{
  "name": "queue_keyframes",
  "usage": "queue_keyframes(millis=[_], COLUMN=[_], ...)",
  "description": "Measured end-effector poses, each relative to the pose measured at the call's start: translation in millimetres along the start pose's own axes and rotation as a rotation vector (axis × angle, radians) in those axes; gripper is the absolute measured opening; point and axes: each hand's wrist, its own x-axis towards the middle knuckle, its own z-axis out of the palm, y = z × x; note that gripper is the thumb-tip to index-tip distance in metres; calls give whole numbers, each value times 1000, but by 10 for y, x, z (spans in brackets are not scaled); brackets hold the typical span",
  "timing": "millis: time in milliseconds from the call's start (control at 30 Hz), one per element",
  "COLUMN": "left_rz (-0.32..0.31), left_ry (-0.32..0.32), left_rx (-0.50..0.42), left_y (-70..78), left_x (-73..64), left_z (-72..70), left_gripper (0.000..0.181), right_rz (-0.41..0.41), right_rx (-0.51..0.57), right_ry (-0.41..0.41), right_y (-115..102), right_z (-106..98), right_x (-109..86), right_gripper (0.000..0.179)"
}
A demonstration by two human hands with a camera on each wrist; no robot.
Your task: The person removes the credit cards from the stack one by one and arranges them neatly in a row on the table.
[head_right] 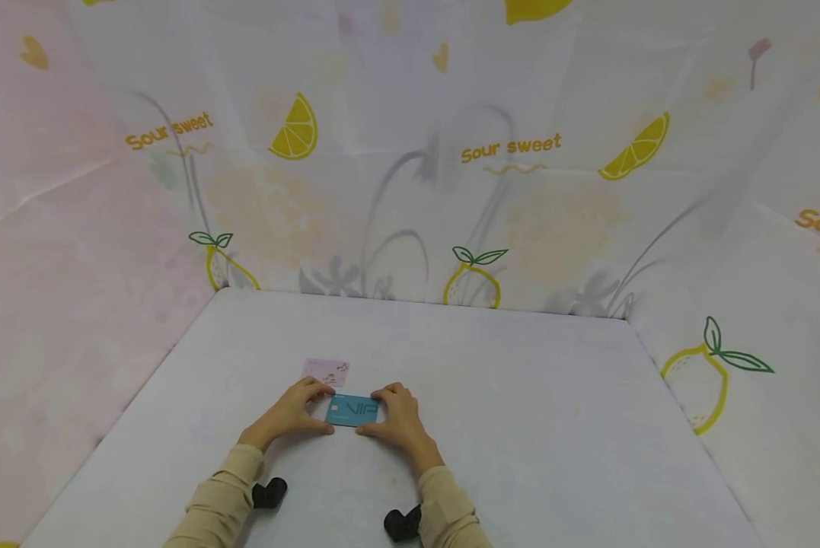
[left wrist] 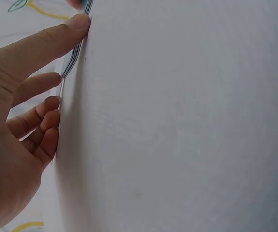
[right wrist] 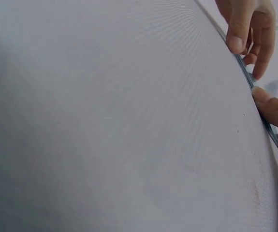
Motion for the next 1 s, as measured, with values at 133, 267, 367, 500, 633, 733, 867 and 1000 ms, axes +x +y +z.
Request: queue_keyframes(millis=[133, 267, 367, 500, 633, 733, 867, 1000], left_rz=[-6, -7, -2, 4, -9, -26, -49, -70], left_ry=[3, 10, 16, 17, 14, 10, -4, -17], left_rx=[-4, -10, -18, -24, -27, -19, -14, -13], left_y=[10, 7, 2, -1, 0, 8, 39, 67], left_x=[0, 1, 4, 11, 18, 27, 35, 35], left_z=[-1, 7, 16, 30, 39, 39, 27, 22], left_gripper=[57, 55, 55, 55, 56, 57, 58, 57], right_rz=[0, 2, 10, 21, 38, 52, 63, 66], right_rx=[0, -5, -3, -8, -19, -20, -26, -40], right_ry=[-1, -11, -29, -47, -64, -74, -80, -86], right_y=[3, 1, -2, -7, -14, -26, -41, -48], right_z=[4, 2, -6, -14, -17, -23, -32, -37], right_x=[10, 19, 25, 41, 62, 73, 76, 74], right_gripper=[53, 54, 54, 49, 47, 52, 55, 55])
